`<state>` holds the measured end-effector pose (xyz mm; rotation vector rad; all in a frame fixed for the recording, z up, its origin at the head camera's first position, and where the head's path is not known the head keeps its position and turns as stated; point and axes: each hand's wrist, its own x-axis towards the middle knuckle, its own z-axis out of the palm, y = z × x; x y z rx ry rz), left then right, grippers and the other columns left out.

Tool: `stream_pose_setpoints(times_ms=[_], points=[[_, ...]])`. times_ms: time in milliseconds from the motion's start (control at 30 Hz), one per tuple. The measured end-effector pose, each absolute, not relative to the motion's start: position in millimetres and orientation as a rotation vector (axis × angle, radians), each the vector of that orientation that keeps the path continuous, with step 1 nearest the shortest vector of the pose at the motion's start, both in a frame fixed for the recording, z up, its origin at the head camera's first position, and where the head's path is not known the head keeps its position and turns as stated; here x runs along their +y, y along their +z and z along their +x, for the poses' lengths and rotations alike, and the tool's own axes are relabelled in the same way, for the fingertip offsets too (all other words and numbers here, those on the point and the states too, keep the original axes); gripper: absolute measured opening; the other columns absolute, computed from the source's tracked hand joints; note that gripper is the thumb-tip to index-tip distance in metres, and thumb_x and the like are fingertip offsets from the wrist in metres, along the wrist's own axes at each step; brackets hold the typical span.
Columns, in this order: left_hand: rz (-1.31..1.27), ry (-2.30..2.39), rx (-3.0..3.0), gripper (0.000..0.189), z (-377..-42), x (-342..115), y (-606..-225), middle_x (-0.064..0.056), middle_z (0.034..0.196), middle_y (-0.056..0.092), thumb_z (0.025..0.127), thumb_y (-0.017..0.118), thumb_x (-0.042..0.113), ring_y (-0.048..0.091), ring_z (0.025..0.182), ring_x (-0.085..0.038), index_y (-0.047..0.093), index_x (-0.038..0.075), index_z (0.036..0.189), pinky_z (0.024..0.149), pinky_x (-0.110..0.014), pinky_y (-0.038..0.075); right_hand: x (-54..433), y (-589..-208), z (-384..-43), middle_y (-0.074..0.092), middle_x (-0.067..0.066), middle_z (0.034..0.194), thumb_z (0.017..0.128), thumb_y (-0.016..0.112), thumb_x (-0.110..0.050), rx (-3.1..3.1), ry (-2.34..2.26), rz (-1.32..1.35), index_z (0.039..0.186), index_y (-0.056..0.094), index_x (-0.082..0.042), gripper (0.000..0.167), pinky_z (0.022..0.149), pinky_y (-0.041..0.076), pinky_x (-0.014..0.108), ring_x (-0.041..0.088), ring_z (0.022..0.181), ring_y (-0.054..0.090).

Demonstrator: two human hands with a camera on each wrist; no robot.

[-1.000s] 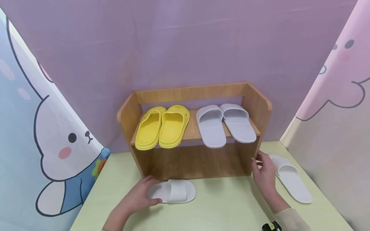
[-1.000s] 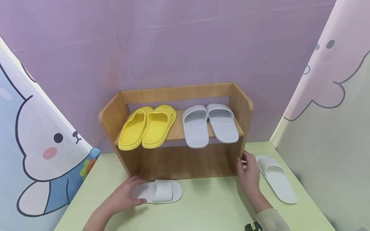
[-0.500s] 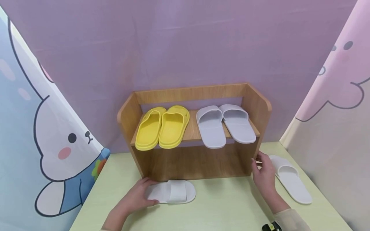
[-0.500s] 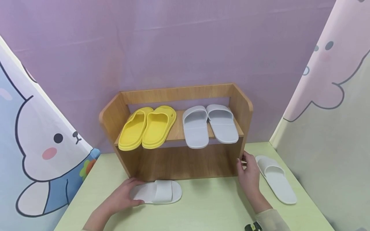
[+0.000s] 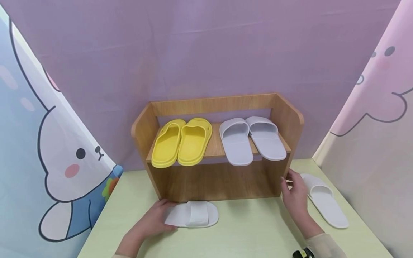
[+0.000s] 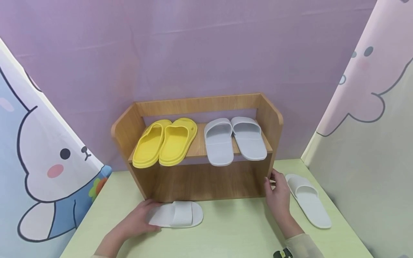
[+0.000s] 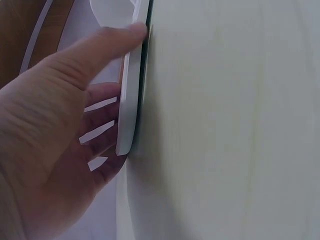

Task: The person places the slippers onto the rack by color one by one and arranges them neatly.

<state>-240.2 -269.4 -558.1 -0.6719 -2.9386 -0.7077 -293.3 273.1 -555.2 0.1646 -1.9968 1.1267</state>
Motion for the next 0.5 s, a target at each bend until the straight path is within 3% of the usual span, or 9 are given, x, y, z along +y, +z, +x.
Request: stream_pose_setpoints(times_ms=[500], points=[[-0.721,-0.75,-3.018,0.083,-239.0,-268.0,-548.7,-0.008,0.14,0.061,0.074,0.102,0.039,0.055,0.135,-0.037,0.07,0.013,0.147,0.112,-0.064,0.05,272.7,-556.4,-293.9,0.073,0.021,0.113,0.097,0.07,0.014,-1.982,1.144,0.169,0.134,0.068,0.007,0.037,0.081,0.049,0.003,-0.003,0.103,0.061]])
